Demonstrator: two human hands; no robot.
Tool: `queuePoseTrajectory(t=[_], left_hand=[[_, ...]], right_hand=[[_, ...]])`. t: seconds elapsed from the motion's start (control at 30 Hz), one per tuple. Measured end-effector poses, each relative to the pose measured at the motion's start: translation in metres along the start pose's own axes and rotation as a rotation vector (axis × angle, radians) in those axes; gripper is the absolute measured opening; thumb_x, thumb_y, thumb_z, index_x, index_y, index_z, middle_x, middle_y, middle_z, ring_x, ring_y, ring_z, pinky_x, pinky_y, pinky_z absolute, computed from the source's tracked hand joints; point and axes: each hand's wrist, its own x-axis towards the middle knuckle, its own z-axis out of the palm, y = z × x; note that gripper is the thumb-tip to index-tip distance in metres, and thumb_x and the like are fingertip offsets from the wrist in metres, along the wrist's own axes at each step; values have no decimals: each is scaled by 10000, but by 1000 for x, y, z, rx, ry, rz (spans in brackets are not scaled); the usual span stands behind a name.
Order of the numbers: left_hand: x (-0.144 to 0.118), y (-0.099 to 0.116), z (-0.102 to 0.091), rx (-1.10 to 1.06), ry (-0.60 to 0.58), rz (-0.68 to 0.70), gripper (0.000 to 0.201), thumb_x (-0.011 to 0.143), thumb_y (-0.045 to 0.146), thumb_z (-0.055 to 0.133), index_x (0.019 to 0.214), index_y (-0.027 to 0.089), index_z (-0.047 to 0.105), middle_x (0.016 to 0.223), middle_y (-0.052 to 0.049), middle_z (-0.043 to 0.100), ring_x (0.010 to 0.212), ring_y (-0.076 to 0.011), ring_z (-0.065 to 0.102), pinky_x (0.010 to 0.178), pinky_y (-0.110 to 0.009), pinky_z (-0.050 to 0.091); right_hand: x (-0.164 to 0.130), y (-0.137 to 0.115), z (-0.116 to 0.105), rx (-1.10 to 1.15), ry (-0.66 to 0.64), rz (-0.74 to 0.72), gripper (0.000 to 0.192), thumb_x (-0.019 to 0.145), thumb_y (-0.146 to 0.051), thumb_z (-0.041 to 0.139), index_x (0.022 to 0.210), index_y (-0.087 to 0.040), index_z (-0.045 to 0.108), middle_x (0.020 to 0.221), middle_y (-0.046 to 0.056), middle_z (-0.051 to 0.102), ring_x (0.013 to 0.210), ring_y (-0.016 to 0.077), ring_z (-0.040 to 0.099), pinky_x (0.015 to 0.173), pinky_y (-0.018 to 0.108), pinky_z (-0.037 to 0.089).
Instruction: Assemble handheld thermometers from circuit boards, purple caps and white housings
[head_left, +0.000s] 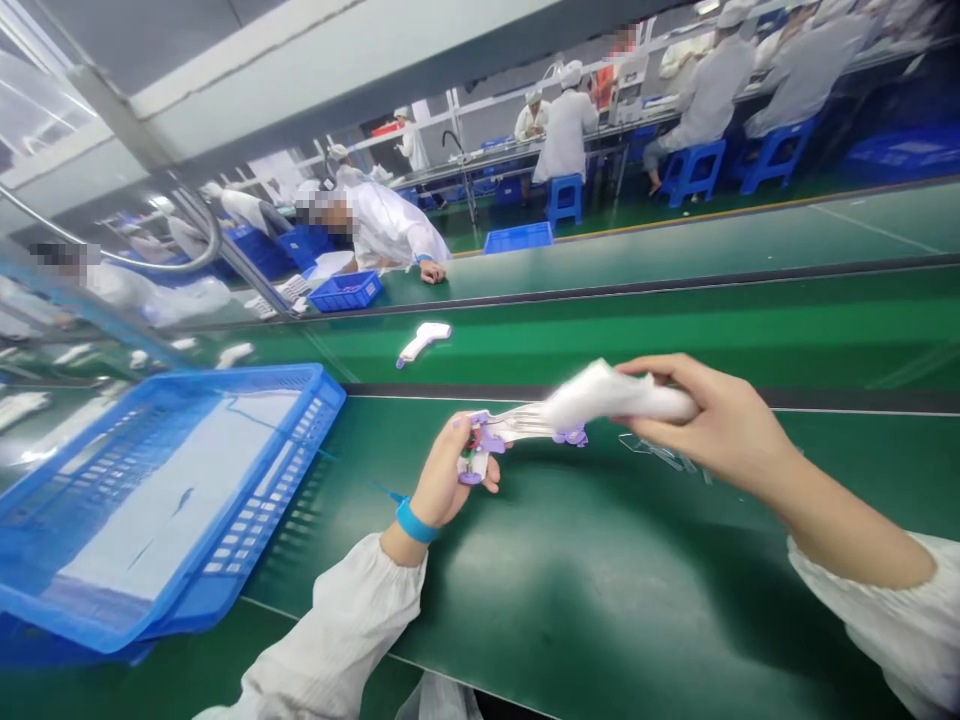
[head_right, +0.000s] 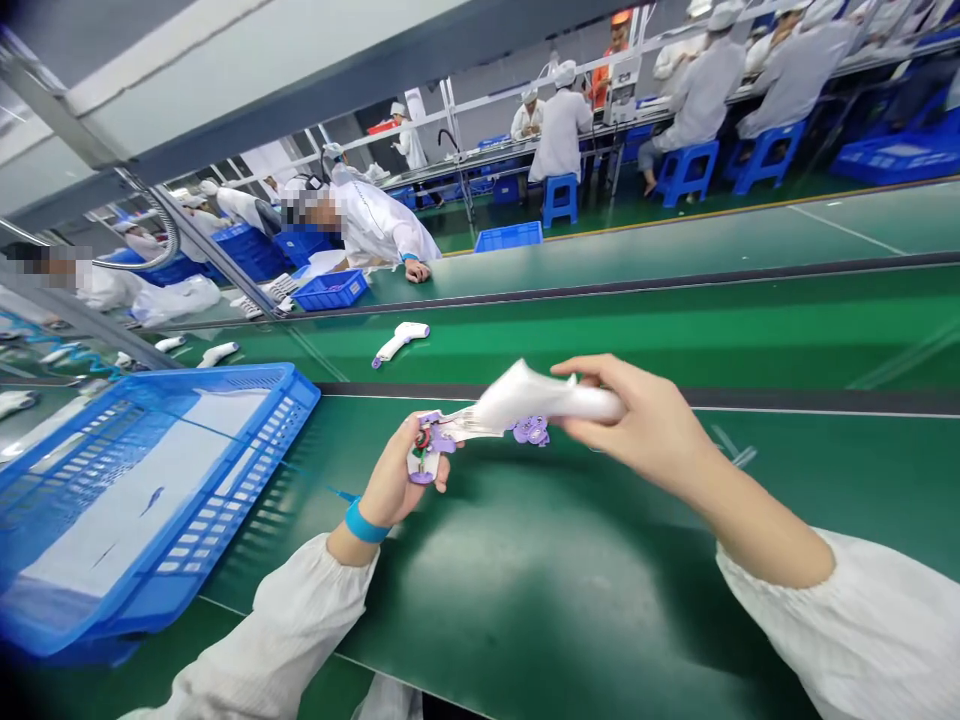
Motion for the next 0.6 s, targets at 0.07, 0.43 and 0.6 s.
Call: queuePoseTrajectory(t=[0.07, 0.43, 0.6], left_hand=[[5, -8, 14, -5, -70, -22, 556, 993, 668, 641, 1189, 152, 576, 822, -45, 760, 486, -140, 663, 453, -249, 565], [1, -49, 17, -99, -195, -329, 807, 906, 821, 635, 1256, 93, 625, 804, -91, 761, 598, -215, 733, 556, -341, 642], [-3, -46, 17, -77, -169, -300, 700, 978, 764, 584, 1311, 150, 630, 959, -125, 803, 736, -246, 789, 599, -330, 643]], right_hand=[[-5, -8, -3, -19, -95, -143, 309, 941, -433, 699, 1193, -257, 735, 1034, 71, 808, 799, 261, 766, 663, 341, 561], [-25, 5, 22, -13, -371, -89, 487, 955, -422, 701, 1368, -221, 540, 1078, 102, 809, 700, 259, 761, 531, 309, 505], [-24, 3, 27, -60, -484, -234, 304, 944, -231, 598, 1241, -218, 664, 1120, 121, 770, 1008, 316, 749, 794, 416, 615]])
